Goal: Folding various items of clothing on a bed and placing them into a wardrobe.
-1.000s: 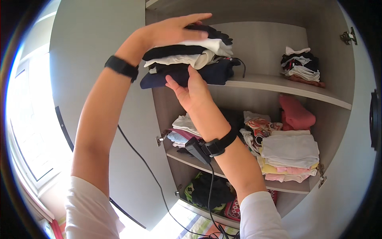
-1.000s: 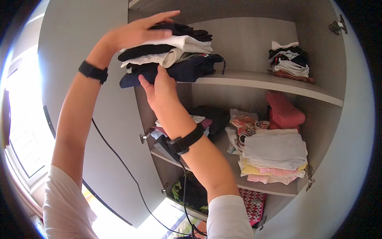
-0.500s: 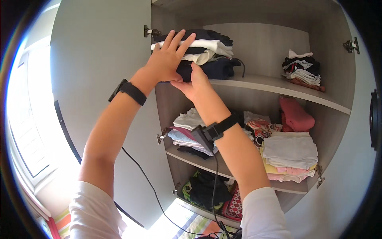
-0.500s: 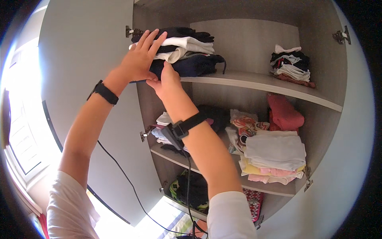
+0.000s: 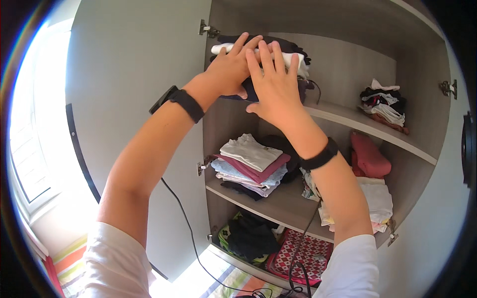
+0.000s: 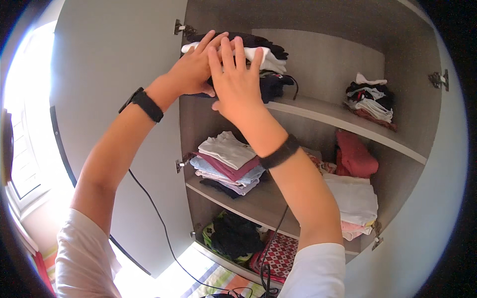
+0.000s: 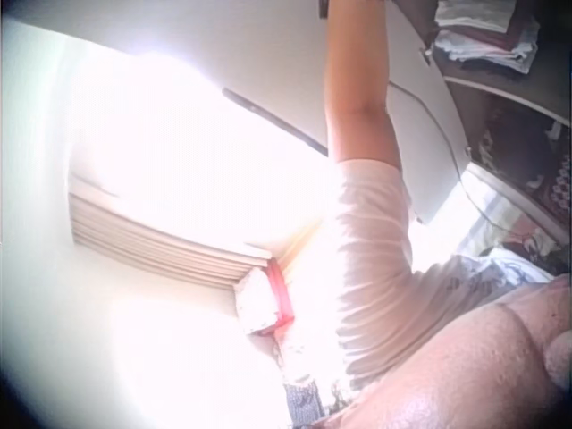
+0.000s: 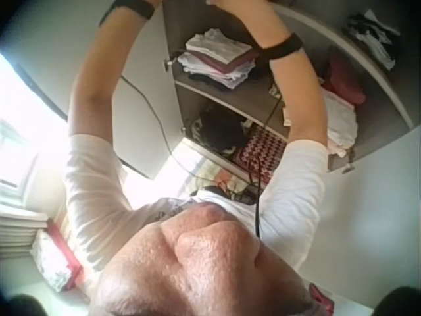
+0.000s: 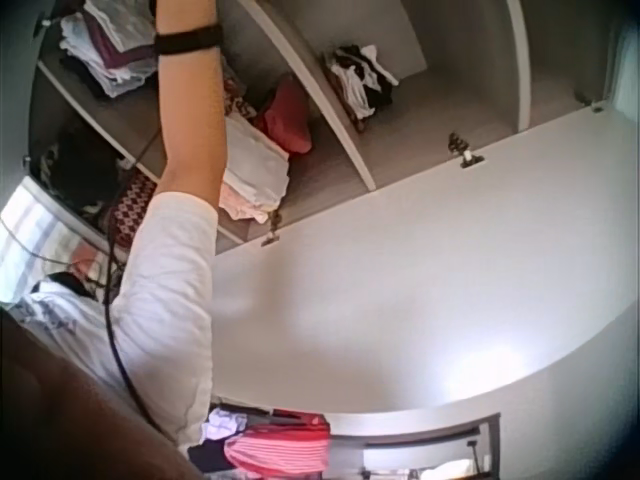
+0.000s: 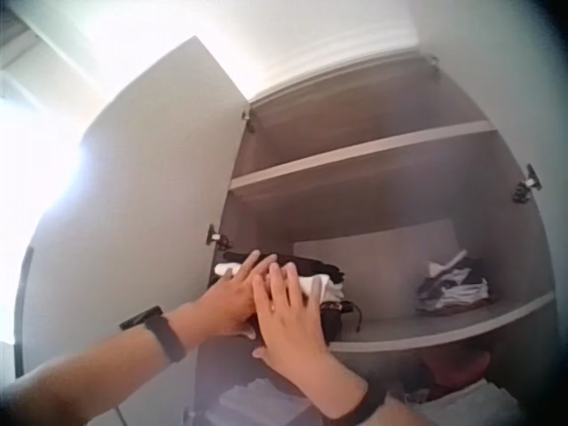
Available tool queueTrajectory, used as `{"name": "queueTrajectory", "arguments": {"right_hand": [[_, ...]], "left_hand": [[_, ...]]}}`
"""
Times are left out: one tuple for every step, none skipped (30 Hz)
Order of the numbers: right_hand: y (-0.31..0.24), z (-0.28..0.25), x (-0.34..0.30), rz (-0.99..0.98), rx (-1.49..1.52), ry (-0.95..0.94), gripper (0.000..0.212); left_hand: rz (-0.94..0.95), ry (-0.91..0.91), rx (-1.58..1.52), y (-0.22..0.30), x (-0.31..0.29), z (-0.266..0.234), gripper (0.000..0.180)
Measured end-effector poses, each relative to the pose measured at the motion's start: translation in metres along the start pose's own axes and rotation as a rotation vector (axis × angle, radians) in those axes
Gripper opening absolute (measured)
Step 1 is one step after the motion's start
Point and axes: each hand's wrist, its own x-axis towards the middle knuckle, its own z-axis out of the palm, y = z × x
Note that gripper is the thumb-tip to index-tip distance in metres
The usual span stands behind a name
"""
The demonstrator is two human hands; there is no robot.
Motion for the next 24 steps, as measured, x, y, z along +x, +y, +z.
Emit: {"name": "queueTrajectory", "arguments": {"right_hand": [[0.001, 0.012, 0.002, -0.01, 0.005, -0.003, 0.097], [-0.001, 0.019, 0.006, -0.003, -0.072, 0.006, 0.097], [-0.002, 0.026, 0.009, 0.004, -0.149, 0.016, 0.097], [-0.002, 0.032, 0.01, 0.025, -0.114, -0.011, 0.094], [-0.003, 0.035, 0.012, 0.011, -0.103, -0.013, 0.094], [-0.005, 0.039, 0.014, 0.011, -0.093, -0.011, 0.093], [-0.005, 0.043, 0.016, 0.013, -0.083, -0.011, 0.093], [-0.004, 0.045, 0.018, 0.002, -0.076, -0.013, 0.093], [-0.001, 0.047, 0.02, 0.017, -0.066, -0.069, 0.093], [0.003, 0.048, 0.023, 0.033, -0.059, -0.127, 0.093], [0.008, 0.05, 0.027, 0.049, -0.054, -0.182, 0.093], [0.018, 0.059, 0.028, 0.046, -0.014, -0.174, 0.092], [0.015, 0.061, 0.031, 0.039, -0.012, -0.178, 0.092], [0.012, 0.058, 0.037, 0.077, -0.033, -0.273, 0.096], [0.009, 0.058, 0.041, 0.116, -0.057, -0.368, 0.099], [0.007, 0.061, 0.044, 0.152, -0.064, -0.409, 0.099], [0.008, 0.065, 0.045, 0.144, -0.07, -0.412, 0.099], [0.009, 0.072, 0.044, 0.16, -0.068, -0.413, 0.097], [0.011, 0.079, 0.045, 0.175, -0.066, -0.413, 0.095], [0.015, 0.091, 0.043, 0.17, -0.077, -0.421, 0.095], [0.016, 0.101, 0.044, 0.198, -0.071, -0.414, 0.091], [0.018, 0.111, 0.045, 0.226, -0.065, -0.405, 0.088], [0.015, 0.119, 0.047, 0.221, -0.064, -0.404, 0.088], [0.013, 0.126, 0.05, 0.254, -0.084, -0.449, 0.088]], "left_hand": [[0.025, 0.029, -0.031, -0.003, -0.002, 0.005, 0.12], [-0.026, -0.014, -0.032, -0.002, -0.002, 0.004, 0.116], [-0.044, -0.02, -0.03, -0.002, -0.005, 0.004, 0.116], [-0.084, -0.001, 0.025, 0.0, -0.009, 0.004, 0.116], [-0.123, 0.02, 0.082, 0.001, -0.014, 0.005, 0.116], [-0.171, 0.117, 0.075, 0.003, -0.022, 0.01, 0.11], [-0.187, 0.109, 0.077, 0.009, -0.033, 0.015, 0.11], [-0.306, 0.138, 0.016, 0.017, -0.044, 0.02, 0.104], [-0.421, 0.171, -0.047, 0.027, -0.055, 0.027, 0.099], [-0.425, 0.331, -0.062, 0.04, -0.068, 0.035, 0.084], [-0.472, 0.372, -0.197, 0.051, -0.081, 0.046, 0.079], [-0.515, 0.415, -0.34, 0.063, -0.09, 0.058, 0.075], [-0.523, 0.415, -0.341, 0.071, -0.101, 0.069, 0.075], [-0.51, 0.354, -0.402, 0.079, -0.109, 0.074, 0.073], [-0.495, 0.293, -0.464, 0.083, -0.112, 0.079, 0.071], [-0.502, 0.297, -0.465, 0.083, -0.111, 0.086, 0.071], [-0.456, 0.336, -0.461, 0.084, -0.106, 0.09, 0.069], [-0.41, 0.376, -0.455, 0.085, -0.1, 0.093, 0.066], [-0.415, 0.383, -0.458, 0.084, -0.092, 0.096, 0.066], [-0.408, 0.419, -0.405, 0.084, -0.083, 0.102, 0.063], [-0.401, 0.454, -0.344, 0.083, -0.076, 0.107, 0.061], [-0.406, 0.459, -0.346, 0.083, -0.07, 0.111, 0.061], [-0.413, 0.477, -0.337, 0.08, -0.067, 0.117, 0.056], [-0.419, 0.496, -0.327, 0.076, -0.065, 0.123, 0.052]]}}
